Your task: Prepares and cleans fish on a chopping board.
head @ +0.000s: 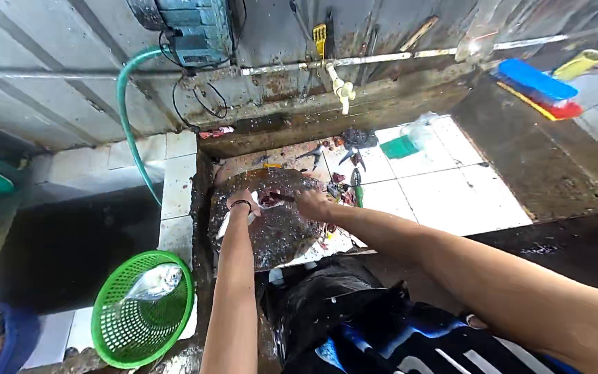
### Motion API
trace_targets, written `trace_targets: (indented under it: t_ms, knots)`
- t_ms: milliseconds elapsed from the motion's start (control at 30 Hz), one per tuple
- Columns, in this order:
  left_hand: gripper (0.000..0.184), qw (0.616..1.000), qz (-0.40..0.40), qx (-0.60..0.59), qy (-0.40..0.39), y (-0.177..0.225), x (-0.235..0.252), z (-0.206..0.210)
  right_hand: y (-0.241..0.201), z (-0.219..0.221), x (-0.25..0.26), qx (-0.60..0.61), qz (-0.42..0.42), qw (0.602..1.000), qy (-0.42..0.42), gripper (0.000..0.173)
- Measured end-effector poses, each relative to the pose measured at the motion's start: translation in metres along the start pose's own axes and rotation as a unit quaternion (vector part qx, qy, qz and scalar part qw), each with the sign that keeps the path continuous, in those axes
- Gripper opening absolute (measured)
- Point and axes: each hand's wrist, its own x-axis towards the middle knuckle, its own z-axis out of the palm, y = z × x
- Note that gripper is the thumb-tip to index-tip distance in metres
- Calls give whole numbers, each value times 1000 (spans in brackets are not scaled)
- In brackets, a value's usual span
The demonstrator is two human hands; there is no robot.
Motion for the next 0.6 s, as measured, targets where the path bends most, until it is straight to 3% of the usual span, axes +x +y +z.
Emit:
trace_targets:
  t_ms: [167,333,467,533,600]
  knots:
    - [67,999,30,-9,-28,-8,3,-5,-29,-11,-2,-70,10,997,28,31]
    - [87,992,72,-77,-75,-27,37,7,-33,-7,14,-118,42,992,25,34]
    - [75,990,75,-84,-89,-22,37,-1,-51,-3,38,-114,98,989,10,38]
    - [82,987,59,-120,-91,-19,41,7,-62,6,56,-76,139,987,16,40]
    - [78,979,48,-179,-89,-19,41,18,-74,12,67,-73,153,985,20,39]
